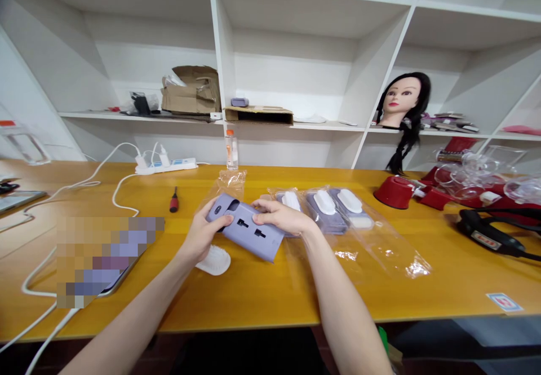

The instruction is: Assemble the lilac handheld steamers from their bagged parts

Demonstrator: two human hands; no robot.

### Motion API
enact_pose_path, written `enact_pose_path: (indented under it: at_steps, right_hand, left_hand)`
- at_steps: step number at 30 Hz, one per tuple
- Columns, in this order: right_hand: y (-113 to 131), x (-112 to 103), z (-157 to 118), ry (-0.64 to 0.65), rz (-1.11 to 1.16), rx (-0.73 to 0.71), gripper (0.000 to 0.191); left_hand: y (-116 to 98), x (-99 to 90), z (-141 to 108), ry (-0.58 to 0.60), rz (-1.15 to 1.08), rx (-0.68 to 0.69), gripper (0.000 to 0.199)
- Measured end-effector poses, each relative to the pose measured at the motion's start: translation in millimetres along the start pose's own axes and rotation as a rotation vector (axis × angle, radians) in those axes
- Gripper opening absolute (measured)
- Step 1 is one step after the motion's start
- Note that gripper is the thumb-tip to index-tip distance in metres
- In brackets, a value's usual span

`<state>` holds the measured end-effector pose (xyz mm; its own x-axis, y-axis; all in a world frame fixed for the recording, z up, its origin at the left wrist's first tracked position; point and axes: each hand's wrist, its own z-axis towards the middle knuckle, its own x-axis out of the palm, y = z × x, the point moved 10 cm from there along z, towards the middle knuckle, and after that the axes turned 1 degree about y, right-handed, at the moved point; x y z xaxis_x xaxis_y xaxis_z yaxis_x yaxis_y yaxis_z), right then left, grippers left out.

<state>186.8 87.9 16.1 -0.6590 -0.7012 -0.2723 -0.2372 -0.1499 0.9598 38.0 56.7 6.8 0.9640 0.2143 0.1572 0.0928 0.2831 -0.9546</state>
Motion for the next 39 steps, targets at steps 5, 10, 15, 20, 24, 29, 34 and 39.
enact_pose_path:
  at_steps: [5,10,15,20,24,29,34,39]
  right_hand:
    - [2.2,-0.9,0.4,0.001,-0.03,-0.019,0.043]
    - [7.9,0.3,1.0,-0.003,-0.089,-0.077,0.042]
    - [14.7,2.6,2.8,-0.03,-0.171,-0.149,0.036]
    - [19.9,6.9,3.0,-0.024,-0.119,-0.18,0.038]
    - [20.2,7.9,2.8,-0.037,-0.134,-0.168,0.04]
    - [19.3,9.0,1.6,-0.033,-0.164,-0.143,0.039]
    - [22.2,11.0,0.0,-0.041,-0.217,-0.152,0.037]
    - [15.8,6.3,1.4,-0.096,-0.236,-0.095,0.033]
  left_hand:
    - [-6.5,-1.3,-1.6,-0.011,0.044,0.069,0.059]
    - [-14.8,4.7,-3.6,0.081,0.147,0.184,0.059]
    - [-16.6,10.2,-5.5,0.128,0.233,0.227,0.069]
    - [-13.6,8.9,-6.8,0.104,0.306,0.208,0.077]
    - [-11.1,7.6,-6.8,0.093,0.318,0.206,0.077]
    - [-11.0,10.4,-8.1,0.097,0.335,0.195,0.074]
    - [-8.1,12.6,-10.2,0.097,0.287,0.172,0.073]
    - [0.1,12.4,-5.4,0.178,0.28,0.16,0.069]
